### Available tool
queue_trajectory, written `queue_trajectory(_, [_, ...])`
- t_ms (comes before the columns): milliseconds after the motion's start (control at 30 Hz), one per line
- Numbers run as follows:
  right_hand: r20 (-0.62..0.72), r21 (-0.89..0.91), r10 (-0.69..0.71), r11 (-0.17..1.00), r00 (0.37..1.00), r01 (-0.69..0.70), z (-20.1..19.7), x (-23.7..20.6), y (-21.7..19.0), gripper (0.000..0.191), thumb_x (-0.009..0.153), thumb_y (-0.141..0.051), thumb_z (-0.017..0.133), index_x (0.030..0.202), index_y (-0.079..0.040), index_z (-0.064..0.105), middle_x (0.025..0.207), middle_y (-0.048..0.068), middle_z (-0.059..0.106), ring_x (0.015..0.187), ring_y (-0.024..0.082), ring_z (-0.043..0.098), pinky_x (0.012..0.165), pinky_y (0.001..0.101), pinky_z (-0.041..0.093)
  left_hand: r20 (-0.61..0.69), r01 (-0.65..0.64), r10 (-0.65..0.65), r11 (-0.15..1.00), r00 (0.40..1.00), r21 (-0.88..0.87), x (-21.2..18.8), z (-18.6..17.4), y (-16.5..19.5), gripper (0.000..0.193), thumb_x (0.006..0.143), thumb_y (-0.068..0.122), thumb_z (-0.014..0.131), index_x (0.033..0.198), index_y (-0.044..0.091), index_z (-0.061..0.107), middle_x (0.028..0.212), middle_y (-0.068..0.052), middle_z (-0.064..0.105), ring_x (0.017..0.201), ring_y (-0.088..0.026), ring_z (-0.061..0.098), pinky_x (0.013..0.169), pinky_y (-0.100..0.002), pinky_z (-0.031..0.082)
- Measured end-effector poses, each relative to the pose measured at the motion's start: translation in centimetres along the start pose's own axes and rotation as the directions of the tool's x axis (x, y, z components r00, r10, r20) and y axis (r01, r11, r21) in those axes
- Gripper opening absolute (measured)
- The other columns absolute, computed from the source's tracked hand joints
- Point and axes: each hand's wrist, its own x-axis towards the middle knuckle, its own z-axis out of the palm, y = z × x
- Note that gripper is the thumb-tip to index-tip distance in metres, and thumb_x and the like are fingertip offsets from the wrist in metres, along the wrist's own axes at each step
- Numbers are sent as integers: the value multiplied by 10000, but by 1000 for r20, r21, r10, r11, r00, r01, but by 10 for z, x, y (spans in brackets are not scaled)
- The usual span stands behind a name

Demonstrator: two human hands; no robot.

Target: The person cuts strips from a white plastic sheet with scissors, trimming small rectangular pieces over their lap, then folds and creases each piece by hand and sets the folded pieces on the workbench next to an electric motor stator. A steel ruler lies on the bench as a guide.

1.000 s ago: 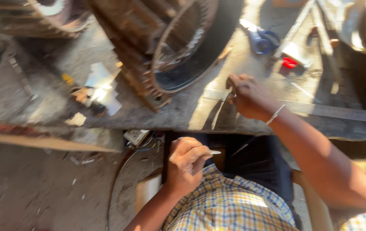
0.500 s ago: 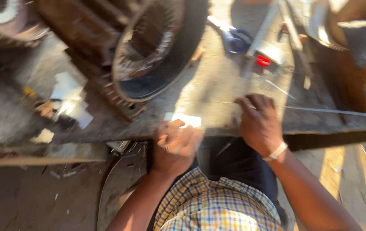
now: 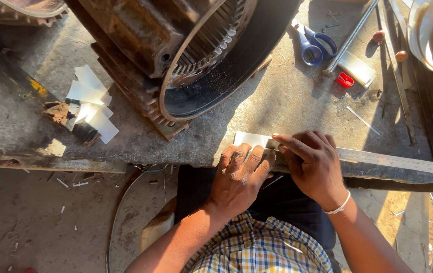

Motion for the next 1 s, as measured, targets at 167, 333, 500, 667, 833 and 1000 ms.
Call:
queue_trajectory(167, [125,32,73,996,989,-78,0,9,4,304,848,-123,745,1146,-177,758,910,7,712,858,241,608,811,391,418,35,-34,35,999,999,-9,-4,9,-9,191,953,183,681,1121,110,736,1279,-74,640,1239,-250,545,1070,-445,406])
queue_trajectory(333, [80,-70,103,993,991,-98,10,19,7,206,916,-156,732,1121,-165,749,945,3,707,895,268,589,814,405,411,41,-40,41,999,998,-24,-4,16,-14,229,983,187,667,1195,123,727,1269,-55,631,1232,-241,532,1065,-442,393])
queue_trajectory(500, [-3,-148,69,987,998,-68,14,30,10,187,935,-157,731,1122,-167,730,968,7,698,922,259,608,847,402,410,29,-44,43,999,999,23,-1,12,-12,336,992,175,654,1321,126,697,1274,-50,622,1245,-243,526,1089,-451,394])
queue_trajectory(667, [-50,-62,15,998,999,-18,10,21,5,218,939,-138,707,1151,-189,713,984,3,690,933,227,625,858,385,397,-14,-30,30,999,999,23,0,7,-9,364,934,163,654,1297,129,667,1249,-126,621,1251,-342,532,1073,-530,414])
queue_trajectory(833, [19,-77,-23,997,1000,24,7,16,3,291,916,-116,715,1195,-194,744,932,-2,691,896,247,609,816,392,377,5,10,-10,1000,1000,10,-5,10,-8,431,949,178,713,1312,-34,616,1310,-186,627,1309,-378,568,1125,-501,446])
queue_trajectory(1000, [108,-26,-7,1000,994,10,1,6,-2,270,897,-131,719,1160,-173,754,876,-3,681,845,235,603,817,380,383,29,55,-56,998,998,27,-7,13,-3,597,928,295,760,1329,-110,580,1322,-248,610,1315,-393,562,1142,-498,429])
